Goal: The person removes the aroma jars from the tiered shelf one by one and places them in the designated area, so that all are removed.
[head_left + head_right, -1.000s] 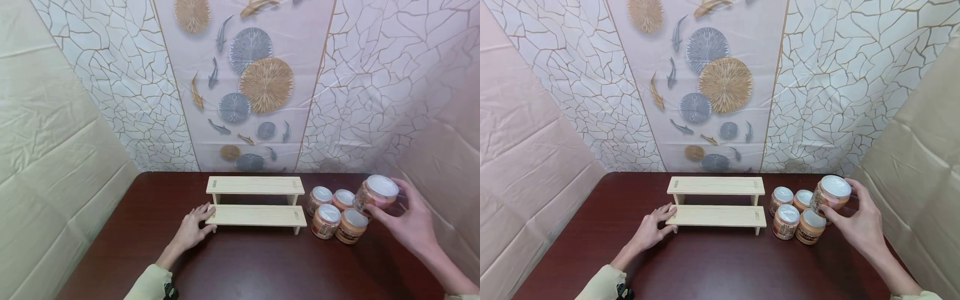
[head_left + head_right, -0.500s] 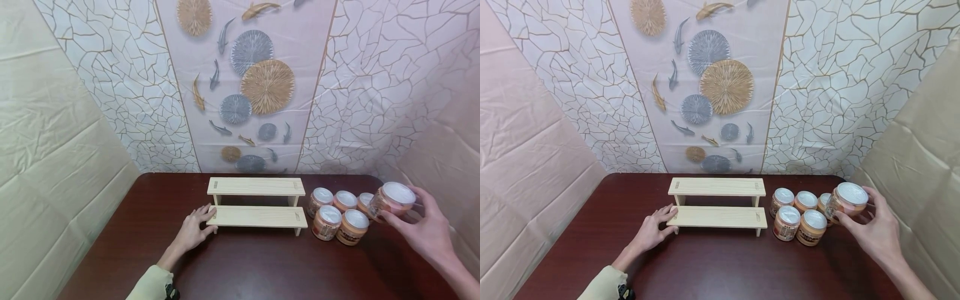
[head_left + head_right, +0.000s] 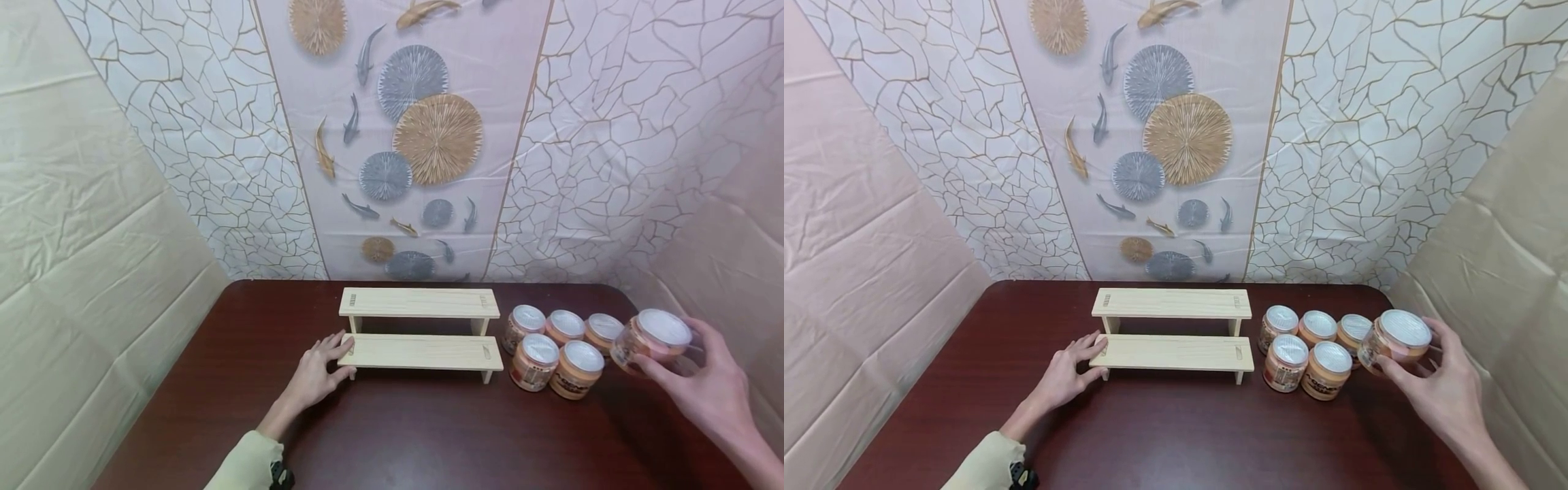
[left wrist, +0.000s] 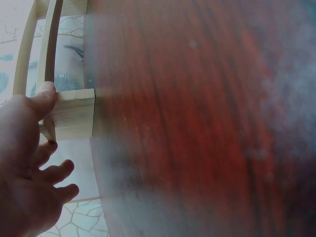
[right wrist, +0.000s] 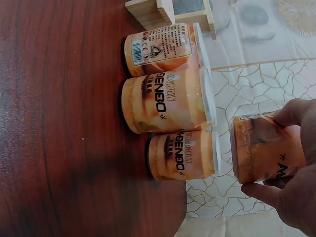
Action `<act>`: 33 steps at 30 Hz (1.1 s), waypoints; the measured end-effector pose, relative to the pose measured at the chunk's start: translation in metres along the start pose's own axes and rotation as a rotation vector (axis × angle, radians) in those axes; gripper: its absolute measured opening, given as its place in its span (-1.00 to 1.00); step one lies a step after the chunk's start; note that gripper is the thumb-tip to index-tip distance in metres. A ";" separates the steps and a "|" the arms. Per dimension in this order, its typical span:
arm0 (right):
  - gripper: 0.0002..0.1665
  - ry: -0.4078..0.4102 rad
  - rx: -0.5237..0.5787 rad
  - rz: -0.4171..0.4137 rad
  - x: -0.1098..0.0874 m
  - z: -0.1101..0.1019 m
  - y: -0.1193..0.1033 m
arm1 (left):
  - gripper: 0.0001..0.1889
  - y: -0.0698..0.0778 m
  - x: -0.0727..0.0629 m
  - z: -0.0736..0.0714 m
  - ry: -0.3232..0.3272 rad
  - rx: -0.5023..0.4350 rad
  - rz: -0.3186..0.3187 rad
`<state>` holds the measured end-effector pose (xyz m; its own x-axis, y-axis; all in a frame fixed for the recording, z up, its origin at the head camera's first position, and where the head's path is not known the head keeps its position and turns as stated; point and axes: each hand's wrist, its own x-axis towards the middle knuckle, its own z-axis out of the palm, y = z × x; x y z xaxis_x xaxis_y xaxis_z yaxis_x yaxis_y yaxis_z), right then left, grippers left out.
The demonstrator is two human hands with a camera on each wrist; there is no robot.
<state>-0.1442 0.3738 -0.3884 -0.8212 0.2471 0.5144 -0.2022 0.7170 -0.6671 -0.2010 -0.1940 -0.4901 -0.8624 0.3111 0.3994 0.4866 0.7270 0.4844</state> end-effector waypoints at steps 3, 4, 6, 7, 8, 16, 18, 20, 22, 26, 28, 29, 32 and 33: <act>0.04 -0.004 -0.011 0.008 -0.002 0.001 0.003 | -0.43 0.000 0.000 -0.001 -0.001 0.000 0.000; 0.04 -0.005 -0.016 0.008 -0.002 0.002 0.005 | -0.43 0.000 0.000 -0.001 0.000 0.002 0.001; 0.04 -0.006 -0.021 0.005 -0.003 0.004 0.007 | -0.43 0.000 -0.001 -0.001 0.003 -0.001 0.001; 0.04 -0.006 -0.019 0.006 -0.004 0.004 0.008 | -0.43 0.000 -0.001 -0.001 0.004 -0.003 0.001; 0.04 -0.006 -0.015 0.004 -0.005 0.005 0.010 | -0.43 0.000 -0.001 -0.001 0.004 -0.004 0.002; -0.03 -0.041 -0.036 0.031 -0.017 0.008 0.022 | -0.42 0.002 -0.002 0.001 -0.006 -0.007 0.006; -0.02 -0.044 -0.059 0.041 -0.019 0.009 0.025 | -0.42 0.002 -0.001 0.001 -0.004 -0.006 0.012; -0.01 -0.046 -0.085 0.055 -0.021 0.010 0.027 | -0.42 0.002 0.000 0.001 0.000 -0.006 0.017; -0.01 -0.045 -0.095 0.065 -0.022 0.012 0.029 | -0.43 0.002 0.000 0.000 0.002 -0.005 0.016; -0.04 -0.046 -0.081 0.074 -0.024 0.016 0.032 | -0.44 0.002 0.001 0.000 0.000 -0.001 0.006; -0.05 -0.046 -0.064 0.073 -0.025 0.019 0.034 | -0.44 0.002 0.000 0.000 0.003 0.000 0.005; -0.05 -0.046 -0.058 0.074 -0.026 0.021 0.035 | -0.44 0.002 0.000 0.000 0.004 0.000 0.004; -0.05 -0.045 -0.032 0.084 -0.028 0.026 0.038 | -0.43 0.001 0.000 0.000 0.010 0.004 0.008; -0.05 -0.047 -0.021 0.089 -0.029 0.028 0.040 | -0.42 0.001 0.000 0.000 0.013 0.004 0.011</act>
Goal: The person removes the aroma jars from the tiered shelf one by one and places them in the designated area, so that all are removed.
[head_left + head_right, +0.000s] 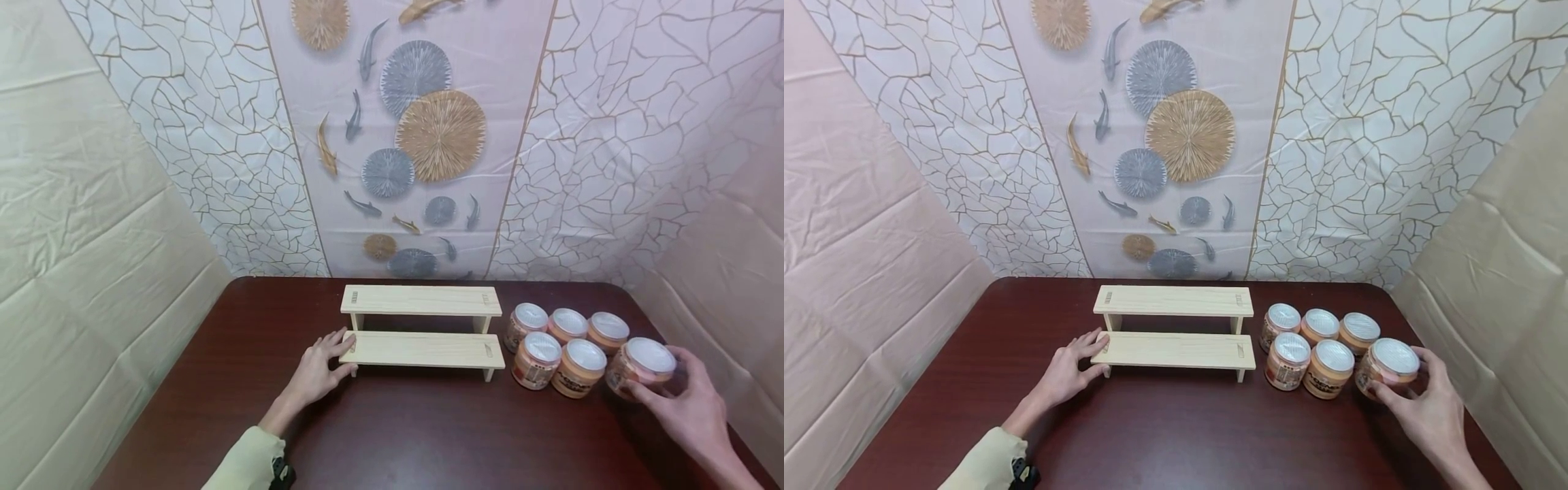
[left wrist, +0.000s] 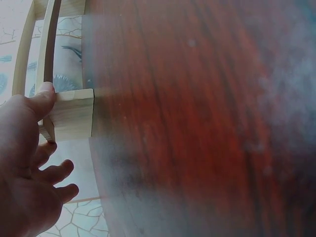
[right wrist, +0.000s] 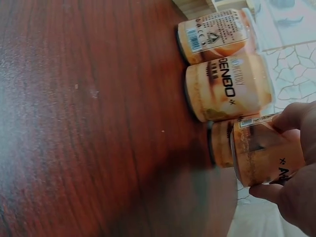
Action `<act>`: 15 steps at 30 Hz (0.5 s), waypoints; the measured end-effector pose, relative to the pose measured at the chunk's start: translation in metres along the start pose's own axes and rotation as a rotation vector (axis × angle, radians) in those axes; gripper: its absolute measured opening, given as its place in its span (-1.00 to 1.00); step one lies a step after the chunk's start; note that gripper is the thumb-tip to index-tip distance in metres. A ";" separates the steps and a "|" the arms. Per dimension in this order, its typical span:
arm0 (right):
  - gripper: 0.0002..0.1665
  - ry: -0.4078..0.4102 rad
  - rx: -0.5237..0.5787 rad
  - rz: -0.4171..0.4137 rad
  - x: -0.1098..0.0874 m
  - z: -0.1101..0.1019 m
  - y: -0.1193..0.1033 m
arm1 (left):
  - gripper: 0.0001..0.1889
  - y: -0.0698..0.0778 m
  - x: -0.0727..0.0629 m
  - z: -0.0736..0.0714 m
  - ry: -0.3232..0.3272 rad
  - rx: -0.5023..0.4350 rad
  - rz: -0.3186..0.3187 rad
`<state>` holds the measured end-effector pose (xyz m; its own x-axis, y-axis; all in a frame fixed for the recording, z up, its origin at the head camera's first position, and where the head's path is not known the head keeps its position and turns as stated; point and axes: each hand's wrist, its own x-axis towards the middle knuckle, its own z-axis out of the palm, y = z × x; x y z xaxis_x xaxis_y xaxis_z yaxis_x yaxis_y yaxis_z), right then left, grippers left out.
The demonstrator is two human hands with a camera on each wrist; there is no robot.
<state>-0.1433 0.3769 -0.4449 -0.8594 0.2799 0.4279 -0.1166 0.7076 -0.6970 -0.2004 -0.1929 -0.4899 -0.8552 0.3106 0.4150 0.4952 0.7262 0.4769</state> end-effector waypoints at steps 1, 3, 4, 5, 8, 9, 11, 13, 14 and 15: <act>-0.05 -0.005 0.018 0.005 -0.001 0.002 0.001 | -0.43 0.000 0.000 0.000 0.006 0.002 0.005; -0.04 -0.008 0.032 0.013 -0.002 0.005 0.003 | -0.42 0.000 0.000 0.000 0.010 0.004 0.011; -0.04 -0.011 0.036 0.015 -0.002 0.007 0.004 | -0.42 -0.001 0.000 0.000 0.012 0.009 0.016; -0.05 -0.014 0.048 0.017 -0.002 0.008 0.005 | -0.42 0.000 0.000 0.000 0.012 0.006 0.016; -0.06 -0.018 0.046 0.022 -0.003 0.012 0.008 | -0.42 -0.001 0.000 -0.001 0.005 0.000 0.012; -0.06 -0.021 0.042 0.026 -0.003 0.013 0.009 | -0.42 0.000 0.000 -0.001 0.001 0.000 0.008; -0.06 -0.029 0.041 0.038 -0.004 0.015 0.011 | -0.42 0.000 0.000 -0.001 -0.010 -0.006 -0.001; -0.05 -0.038 0.021 0.049 -0.005 0.016 0.013 | -0.42 0.000 0.000 -0.002 -0.017 -0.003 -0.008; -0.05 -0.043 0.014 0.058 -0.005 0.016 0.014 | -0.41 0.000 0.000 -0.002 -0.019 0.002 -0.010; -0.04 -0.045 0.009 0.068 -0.005 0.017 0.014 | -0.41 0.000 0.000 -0.002 -0.020 0.004 -0.011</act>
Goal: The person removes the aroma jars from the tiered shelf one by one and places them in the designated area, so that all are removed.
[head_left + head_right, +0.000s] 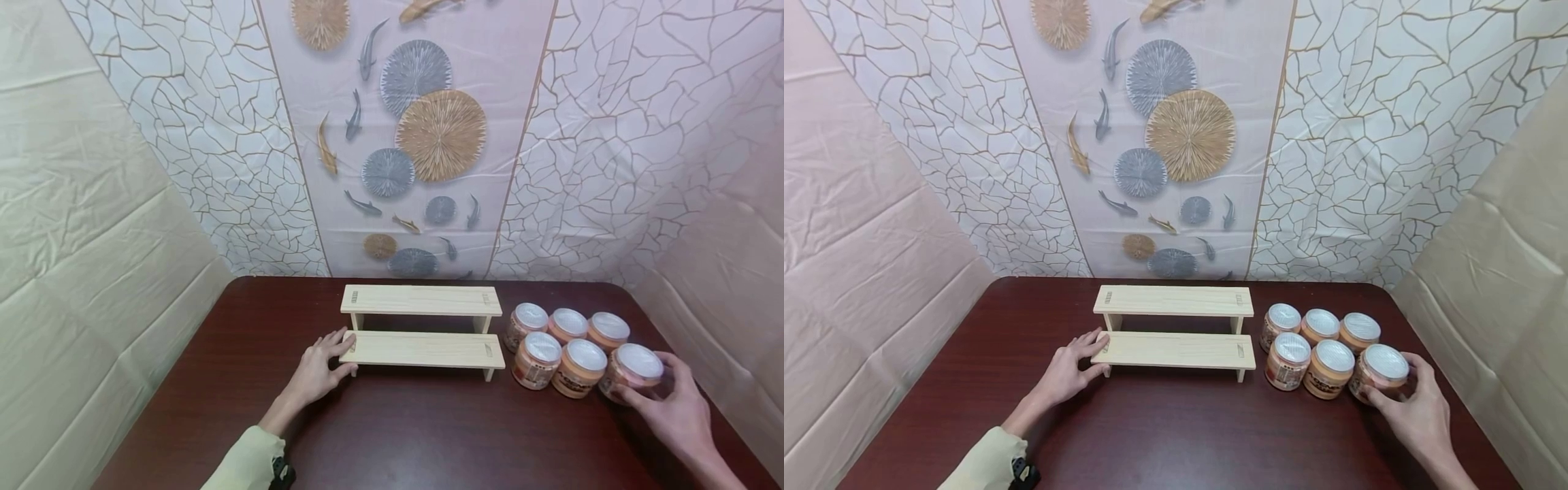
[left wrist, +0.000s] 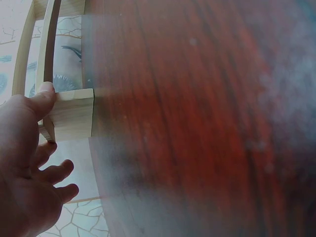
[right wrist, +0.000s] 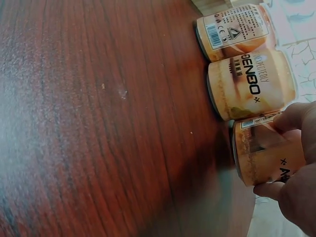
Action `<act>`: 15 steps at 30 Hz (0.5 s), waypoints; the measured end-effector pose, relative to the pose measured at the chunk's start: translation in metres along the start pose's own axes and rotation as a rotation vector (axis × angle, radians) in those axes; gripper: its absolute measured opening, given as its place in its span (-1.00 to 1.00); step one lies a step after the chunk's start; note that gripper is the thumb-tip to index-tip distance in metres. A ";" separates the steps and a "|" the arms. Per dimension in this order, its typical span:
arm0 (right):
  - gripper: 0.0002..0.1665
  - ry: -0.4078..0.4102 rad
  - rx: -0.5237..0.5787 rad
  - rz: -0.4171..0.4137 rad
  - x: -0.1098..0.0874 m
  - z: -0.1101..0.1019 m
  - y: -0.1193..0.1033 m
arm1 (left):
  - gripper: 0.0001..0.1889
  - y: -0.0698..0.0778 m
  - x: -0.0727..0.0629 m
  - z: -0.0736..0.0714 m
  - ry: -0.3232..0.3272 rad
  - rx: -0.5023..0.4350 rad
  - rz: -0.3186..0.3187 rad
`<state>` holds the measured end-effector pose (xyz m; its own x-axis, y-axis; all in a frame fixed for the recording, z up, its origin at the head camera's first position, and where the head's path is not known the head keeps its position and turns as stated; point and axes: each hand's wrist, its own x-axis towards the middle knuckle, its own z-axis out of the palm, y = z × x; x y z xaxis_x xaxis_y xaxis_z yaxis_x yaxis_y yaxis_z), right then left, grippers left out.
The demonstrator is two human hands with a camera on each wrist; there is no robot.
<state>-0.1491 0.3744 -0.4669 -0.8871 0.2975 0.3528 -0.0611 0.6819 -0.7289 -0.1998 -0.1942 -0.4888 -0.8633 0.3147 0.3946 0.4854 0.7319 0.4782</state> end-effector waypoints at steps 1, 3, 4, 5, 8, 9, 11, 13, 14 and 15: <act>-0.04 -0.003 -0.007 0.008 0.000 0.000 0.000 | -0.41 0.000 0.000 0.000 0.002 0.002 0.003; -0.03 -0.007 -0.020 0.021 0.000 0.001 0.001 | -0.41 0.000 0.001 0.000 0.010 0.001 0.011; -0.03 -0.008 -0.025 0.025 0.000 0.002 0.001 | -0.41 0.000 0.001 0.000 0.015 0.003 0.018; -0.03 -0.009 -0.024 0.028 0.000 0.002 0.002 | -0.41 0.000 0.001 0.000 0.016 0.000 0.020; -0.04 -0.008 -0.026 0.022 0.000 0.003 0.002 | -0.40 0.001 0.002 0.000 0.021 0.001 0.024; -0.04 -0.006 -0.028 0.019 0.000 0.003 0.003 | -0.41 0.001 0.002 0.000 0.020 0.004 0.023; -0.04 -0.004 -0.027 0.013 -0.001 0.004 0.003 | -0.41 0.001 0.002 0.000 0.013 0.003 0.015; -0.03 -0.002 -0.024 0.010 -0.001 0.005 0.004 | -0.41 0.001 0.001 0.000 0.007 -0.002 0.006; -0.03 -0.001 -0.023 0.007 -0.001 0.006 0.005 | -0.41 0.001 0.001 0.000 0.004 -0.005 0.002; -0.03 0.000 -0.022 0.006 -0.001 0.007 0.005 | -0.42 0.001 0.000 0.000 0.003 -0.004 0.000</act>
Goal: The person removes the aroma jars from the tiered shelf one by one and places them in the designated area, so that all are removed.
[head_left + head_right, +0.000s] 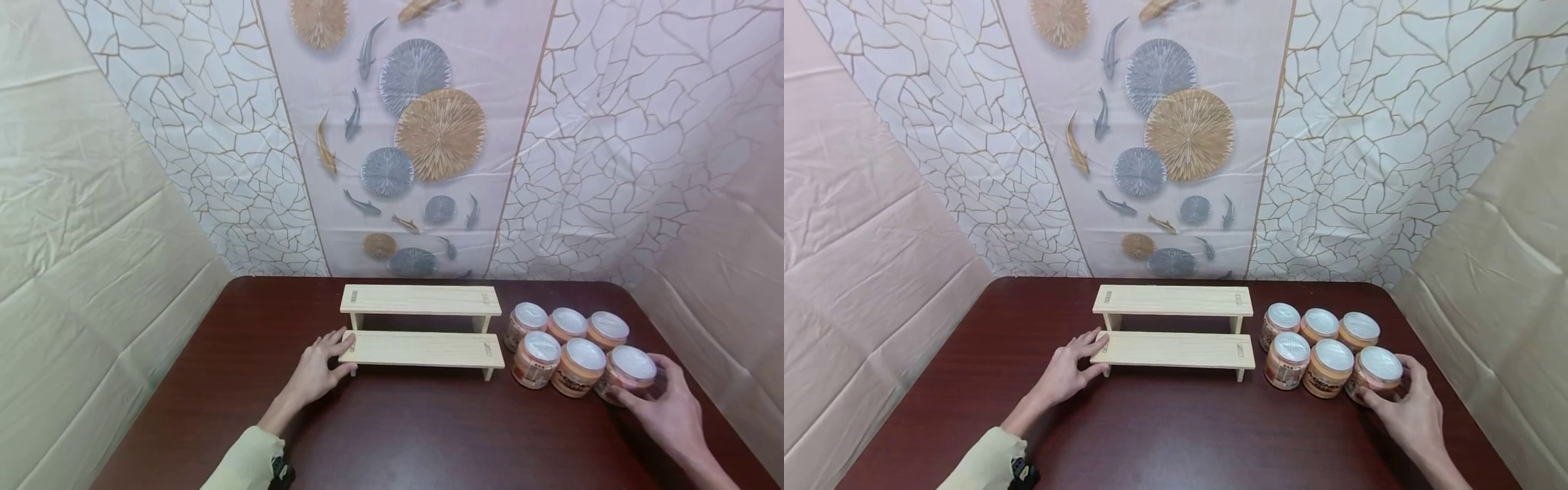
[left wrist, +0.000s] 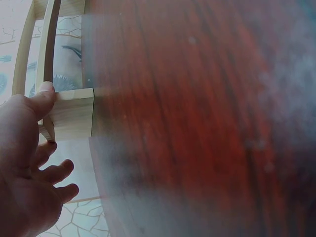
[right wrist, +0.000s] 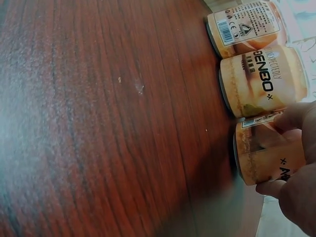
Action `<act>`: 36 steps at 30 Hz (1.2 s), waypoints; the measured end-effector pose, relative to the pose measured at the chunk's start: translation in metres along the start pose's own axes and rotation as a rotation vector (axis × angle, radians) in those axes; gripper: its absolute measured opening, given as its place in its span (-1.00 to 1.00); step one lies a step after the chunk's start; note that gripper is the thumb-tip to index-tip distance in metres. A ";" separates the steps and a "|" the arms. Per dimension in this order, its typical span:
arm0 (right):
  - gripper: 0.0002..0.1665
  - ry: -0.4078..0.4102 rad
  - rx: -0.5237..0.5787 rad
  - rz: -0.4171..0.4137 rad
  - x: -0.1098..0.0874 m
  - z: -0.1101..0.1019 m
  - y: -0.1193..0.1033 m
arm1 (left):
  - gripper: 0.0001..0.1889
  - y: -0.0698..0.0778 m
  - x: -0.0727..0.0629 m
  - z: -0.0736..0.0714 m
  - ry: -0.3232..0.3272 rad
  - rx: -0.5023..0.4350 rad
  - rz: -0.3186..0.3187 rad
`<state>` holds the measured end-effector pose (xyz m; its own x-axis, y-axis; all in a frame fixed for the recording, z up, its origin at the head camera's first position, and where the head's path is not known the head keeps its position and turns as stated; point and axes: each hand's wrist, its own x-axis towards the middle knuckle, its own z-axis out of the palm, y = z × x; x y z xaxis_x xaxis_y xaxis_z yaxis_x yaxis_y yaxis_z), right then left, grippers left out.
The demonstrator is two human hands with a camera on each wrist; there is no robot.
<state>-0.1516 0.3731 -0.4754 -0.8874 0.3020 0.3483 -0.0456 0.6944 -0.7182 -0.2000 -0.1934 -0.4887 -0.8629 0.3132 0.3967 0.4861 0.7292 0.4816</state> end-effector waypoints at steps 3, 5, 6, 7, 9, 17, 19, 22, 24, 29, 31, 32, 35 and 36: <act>-0.03 0.003 0.007 -0.008 -0.002 0.003 0.001 | -0.42 -0.001 -0.003 0.000 -0.007 -0.003 -0.006; -0.04 0.006 0.005 -0.017 -0.003 0.004 0.001 | -0.42 -0.001 -0.004 0.000 -0.002 -0.006 0.000; -0.04 0.008 0.006 -0.021 -0.004 0.005 0.001 | -0.42 -0.001 -0.004 0.000 -0.001 -0.007 0.002; -0.04 0.009 0.007 -0.026 -0.004 0.005 0.001 | -0.42 -0.001 -0.004 -0.001 0.000 -0.006 0.003; -0.04 0.010 0.020 -0.035 -0.003 0.007 -0.001 | -0.42 -0.001 -0.003 -0.002 0.005 -0.005 0.005; -0.03 -0.014 0.046 -0.032 0.001 0.007 -0.001 | -0.42 -0.003 -0.003 -0.004 -0.001 0.006 -0.007; -0.02 -0.021 0.056 -0.029 0.000 0.007 0.000 | -0.42 -0.004 -0.003 -0.003 0.000 0.001 -0.004; -0.02 -0.021 0.061 -0.027 0.000 0.007 0.001 | -0.42 -0.004 -0.002 -0.002 -0.001 -0.001 -0.007; -0.02 -0.029 0.078 -0.023 0.000 0.007 0.002 | -0.42 -0.004 -0.003 -0.002 -0.004 -0.009 -0.013; -0.01 -0.033 0.082 -0.016 -0.001 0.008 0.003 | -0.42 -0.003 -0.004 -0.003 -0.002 -0.011 -0.013; 0.00 -0.033 0.074 -0.021 -0.001 0.008 0.003 | -0.43 -0.003 -0.004 -0.003 0.004 -0.008 -0.008; 0.00 -0.035 0.074 -0.025 -0.001 0.009 0.004 | -0.43 -0.003 -0.004 -0.003 0.004 -0.009 -0.008; 0.01 -0.045 0.064 -0.039 -0.002 0.009 0.004 | -0.42 -0.003 -0.005 -0.003 0.003 -0.014 -0.008; 0.01 -0.050 0.060 -0.040 -0.003 0.009 0.004 | -0.42 -0.003 -0.005 -0.003 0.002 -0.015 -0.010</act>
<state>-0.1533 0.3697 -0.4846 -0.9059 0.2407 0.3484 -0.1077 0.6646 -0.7394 -0.1963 -0.1989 -0.4894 -0.8673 0.3047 0.3936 0.4796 0.7233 0.4969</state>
